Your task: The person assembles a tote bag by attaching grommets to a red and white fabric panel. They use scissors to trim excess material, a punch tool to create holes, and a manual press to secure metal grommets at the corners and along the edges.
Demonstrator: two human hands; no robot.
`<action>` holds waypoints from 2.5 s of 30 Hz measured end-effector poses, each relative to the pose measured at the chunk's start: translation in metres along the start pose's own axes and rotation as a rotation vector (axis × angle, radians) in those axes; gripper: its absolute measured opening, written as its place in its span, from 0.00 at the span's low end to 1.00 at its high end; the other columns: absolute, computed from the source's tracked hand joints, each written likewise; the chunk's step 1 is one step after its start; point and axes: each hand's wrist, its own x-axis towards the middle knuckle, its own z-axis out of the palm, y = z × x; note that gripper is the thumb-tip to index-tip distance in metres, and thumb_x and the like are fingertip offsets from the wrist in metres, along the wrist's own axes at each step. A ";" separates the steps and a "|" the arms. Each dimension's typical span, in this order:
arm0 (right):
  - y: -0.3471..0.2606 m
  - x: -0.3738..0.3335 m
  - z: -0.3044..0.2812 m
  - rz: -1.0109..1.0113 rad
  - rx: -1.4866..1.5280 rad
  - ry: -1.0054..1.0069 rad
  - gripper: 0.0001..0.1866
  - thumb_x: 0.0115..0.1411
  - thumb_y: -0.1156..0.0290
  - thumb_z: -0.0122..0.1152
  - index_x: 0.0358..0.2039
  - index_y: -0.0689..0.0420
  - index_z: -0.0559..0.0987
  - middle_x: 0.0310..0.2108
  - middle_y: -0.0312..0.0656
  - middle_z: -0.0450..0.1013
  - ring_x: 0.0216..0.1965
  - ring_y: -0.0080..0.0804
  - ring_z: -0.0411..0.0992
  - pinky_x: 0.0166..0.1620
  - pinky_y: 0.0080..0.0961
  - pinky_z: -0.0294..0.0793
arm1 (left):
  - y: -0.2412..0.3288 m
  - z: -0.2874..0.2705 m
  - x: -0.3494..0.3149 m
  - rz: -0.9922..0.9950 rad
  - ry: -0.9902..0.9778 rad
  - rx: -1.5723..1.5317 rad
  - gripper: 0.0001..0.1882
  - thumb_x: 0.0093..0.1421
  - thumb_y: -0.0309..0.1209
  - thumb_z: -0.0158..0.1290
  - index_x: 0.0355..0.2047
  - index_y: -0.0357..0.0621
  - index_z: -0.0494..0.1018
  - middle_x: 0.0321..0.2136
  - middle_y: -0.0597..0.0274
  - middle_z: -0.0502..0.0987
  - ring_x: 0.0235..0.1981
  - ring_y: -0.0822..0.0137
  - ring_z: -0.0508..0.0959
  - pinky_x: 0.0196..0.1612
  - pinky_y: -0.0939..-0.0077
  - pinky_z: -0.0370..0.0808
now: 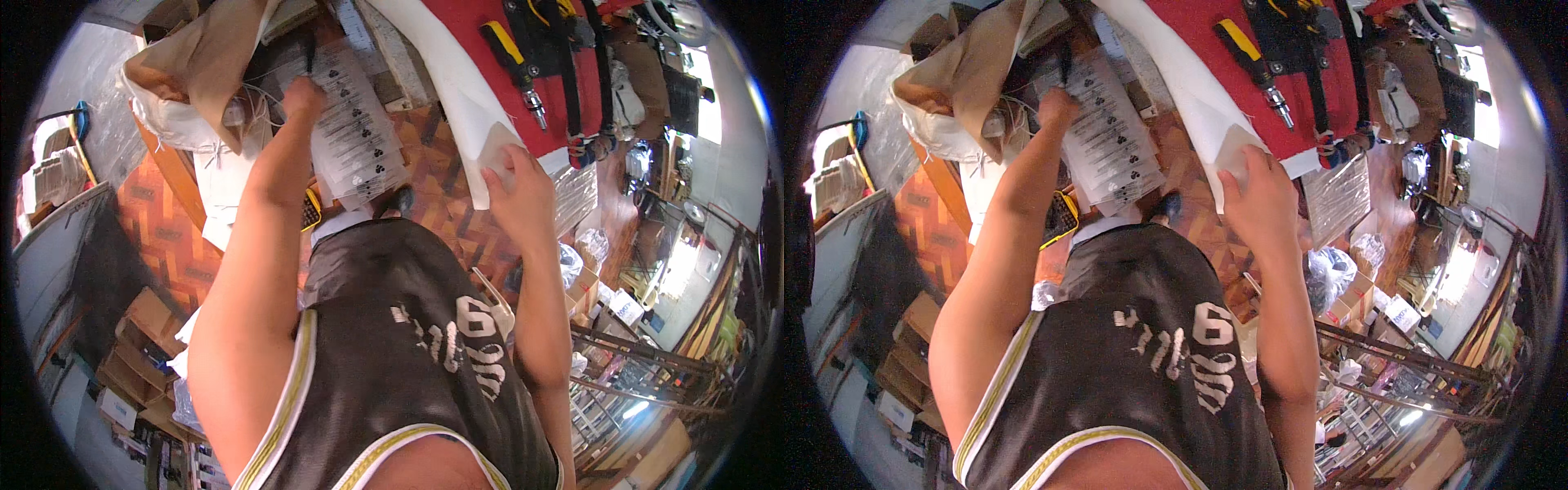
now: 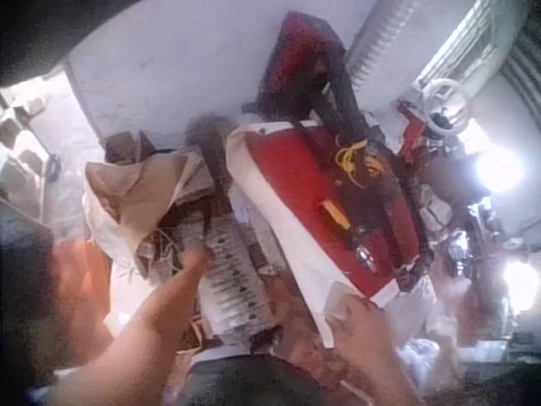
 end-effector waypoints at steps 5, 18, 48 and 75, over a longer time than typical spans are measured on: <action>-0.018 0.006 -0.017 0.099 0.075 -0.098 0.37 0.57 0.62 0.68 0.64 0.57 0.63 0.40 0.60 0.77 0.42 0.62 0.77 0.47 0.50 0.76 | -0.075 -0.013 -0.017 0.200 -0.246 -0.741 0.14 0.61 0.33 0.55 0.40 0.33 0.77 0.31 0.60 0.79 0.30 0.70 0.77 0.34 0.72 0.74; 0.004 -0.047 -0.008 -0.408 -0.200 -0.191 0.50 0.48 0.53 0.77 0.67 0.52 0.62 0.58 0.73 0.59 0.62 0.74 0.59 0.63 0.55 0.65 | 0.038 -0.139 -0.311 0.315 -0.872 -0.502 0.09 0.61 0.30 0.53 0.33 0.35 0.78 0.21 0.68 0.74 0.20 0.78 0.70 0.24 0.80 0.65; 0.055 -0.167 0.079 0.455 0.901 0.048 0.16 0.70 0.60 0.53 0.38 0.61 0.78 0.30 0.41 0.78 0.33 0.35 0.78 0.42 0.33 0.75 | 0.224 -0.097 -0.228 1.891 -0.314 0.352 0.32 0.54 0.30 0.63 0.61 0.53 0.72 0.61 0.56 0.71 0.59 0.54 0.73 0.61 0.56 0.71; -0.071 -0.171 0.143 0.681 1.108 0.051 0.16 0.62 0.73 0.59 0.48 0.60 0.69 0.32 0.49 0.74 0.35 0.43 0.78 0.39 0.40 0.74 | 0.197 -0.160 -0.250 2.131 -0.644 0.350 0.16 0.42 0.18 0.52 0.34 0.44 0.77 0.31 0.60 0.79 0.41 0.56 0.77 0.56 0.59 0.64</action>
